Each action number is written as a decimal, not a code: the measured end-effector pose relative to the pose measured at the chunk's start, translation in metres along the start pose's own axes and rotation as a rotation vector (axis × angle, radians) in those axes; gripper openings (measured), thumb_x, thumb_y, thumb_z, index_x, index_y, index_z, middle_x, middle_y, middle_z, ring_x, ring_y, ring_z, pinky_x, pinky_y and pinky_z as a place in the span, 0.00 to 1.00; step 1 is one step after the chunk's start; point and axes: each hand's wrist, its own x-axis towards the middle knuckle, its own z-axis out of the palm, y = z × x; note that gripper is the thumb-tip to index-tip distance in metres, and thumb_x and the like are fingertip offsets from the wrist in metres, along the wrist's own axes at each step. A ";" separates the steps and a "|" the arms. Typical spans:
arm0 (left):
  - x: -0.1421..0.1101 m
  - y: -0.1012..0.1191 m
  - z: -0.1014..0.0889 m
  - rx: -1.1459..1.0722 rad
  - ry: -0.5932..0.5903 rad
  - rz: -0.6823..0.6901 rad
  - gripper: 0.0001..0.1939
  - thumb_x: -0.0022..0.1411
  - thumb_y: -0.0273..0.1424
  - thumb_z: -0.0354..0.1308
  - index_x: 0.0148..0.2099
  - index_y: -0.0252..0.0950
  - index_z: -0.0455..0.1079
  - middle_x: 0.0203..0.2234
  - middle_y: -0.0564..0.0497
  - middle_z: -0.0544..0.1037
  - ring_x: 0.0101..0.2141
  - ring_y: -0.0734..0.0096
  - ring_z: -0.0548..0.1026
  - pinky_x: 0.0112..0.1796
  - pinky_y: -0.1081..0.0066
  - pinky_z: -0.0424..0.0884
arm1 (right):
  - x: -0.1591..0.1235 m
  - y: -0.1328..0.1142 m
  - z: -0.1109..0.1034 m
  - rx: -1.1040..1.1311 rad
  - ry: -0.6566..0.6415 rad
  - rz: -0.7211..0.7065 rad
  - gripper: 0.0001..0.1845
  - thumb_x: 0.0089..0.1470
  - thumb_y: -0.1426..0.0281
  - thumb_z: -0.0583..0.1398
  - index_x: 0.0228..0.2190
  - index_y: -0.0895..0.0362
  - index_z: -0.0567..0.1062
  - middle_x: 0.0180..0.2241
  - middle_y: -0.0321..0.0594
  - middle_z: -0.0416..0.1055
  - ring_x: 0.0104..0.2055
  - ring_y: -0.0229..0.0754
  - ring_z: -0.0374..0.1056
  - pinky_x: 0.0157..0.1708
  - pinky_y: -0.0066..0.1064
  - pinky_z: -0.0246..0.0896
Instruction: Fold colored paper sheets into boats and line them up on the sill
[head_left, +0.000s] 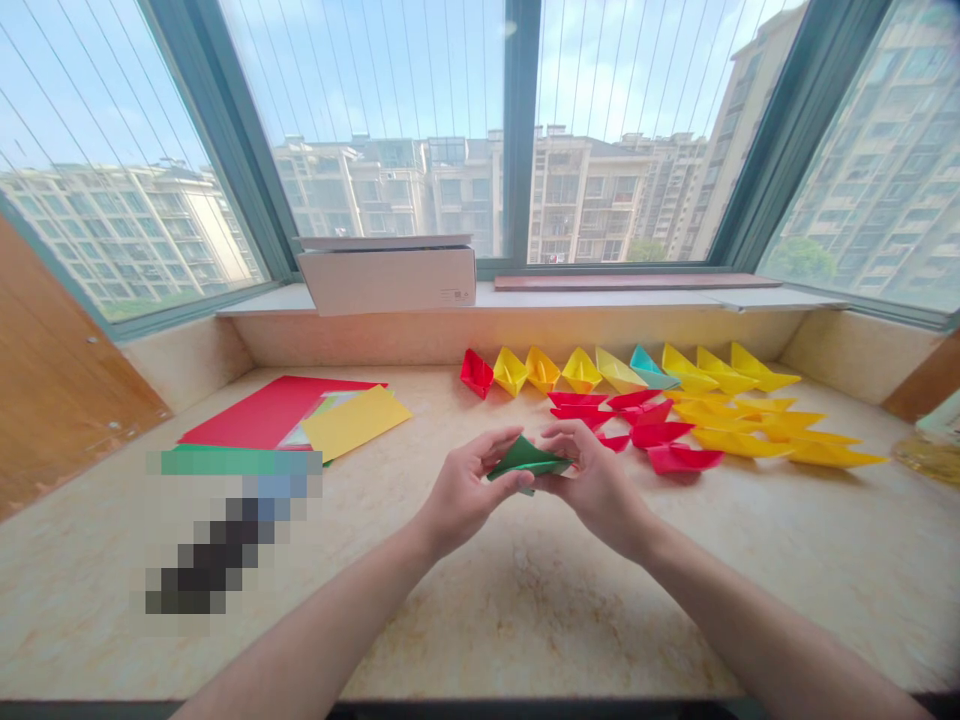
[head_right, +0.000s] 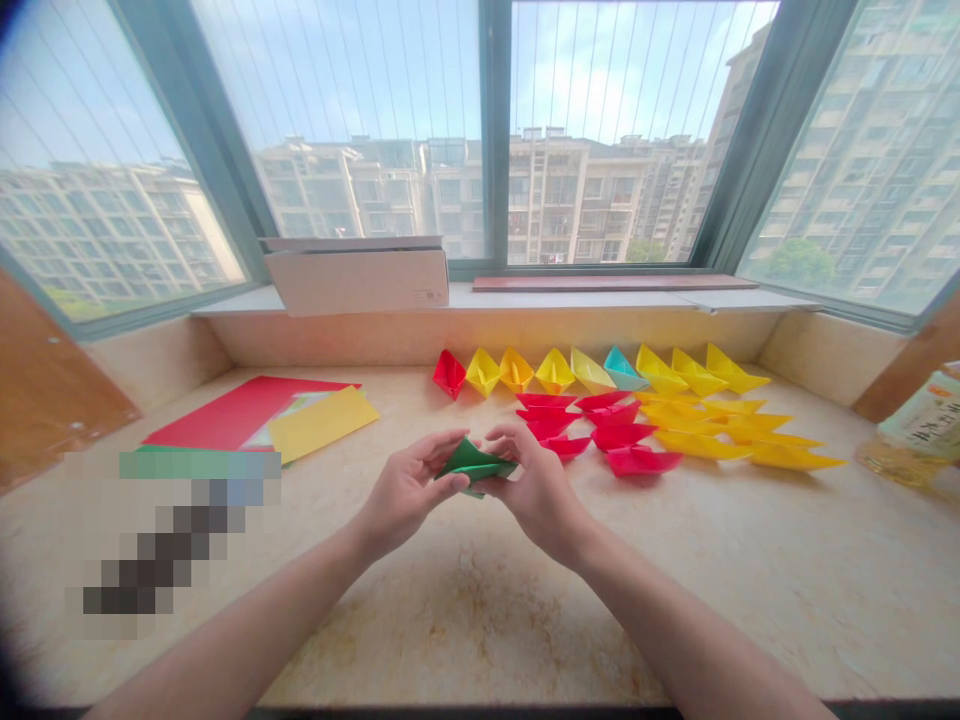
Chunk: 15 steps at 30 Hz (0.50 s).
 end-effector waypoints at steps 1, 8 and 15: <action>0.000 -0.001 0.001 -0.001 0.007 -0.002 0.25 0.57 0.35 0.68 0.56 0.33 0.70 0.48 0.40 0.80 0.49 0.53 0.77 0.49 0.57 0.74 | 0.000 0.001 0.000 0.010 -0.008 -0.005 0.20 0.48 0.70 0.69 0.42 0.50 0.69 0.35 0.35 0.76 0.39 0.44 0.74 0.39 0.37 0.70; 0.001 0.002 0.002 -0.058 0.079 -0.058 0.22 0.55 0.37 0.69 0.50 0.32 0.74 0.40 0.44 0.81 0.39 0.60 0.80 0.37 0.64 0.79 | -0.001 0.002 0.000 -0.030 -0.040 -0.016 0.17 0.49 0.71 0.68 0.42 0.51 0.73 0.40 0.38 0.77 0.42 0.46 0.74 0.41 0.39 0.71; 0.001 0.003 -0.002 -0.128 -0.056 -0.048 0.29 0.55 0.35 0.70 0.57 0.36 0.66 0.51 0.41 0.75 0.47 0.56 0.77 0.43 0.63 0.76 | -0.001 -0.005 -0.005 -0.190 -0.015 -0.122 0.16 0.51 0.69 0.68 0.43 0.51 0.74 0.41 0.39 0.78 0.43 0.46 0.74 0.45 0.41 0.69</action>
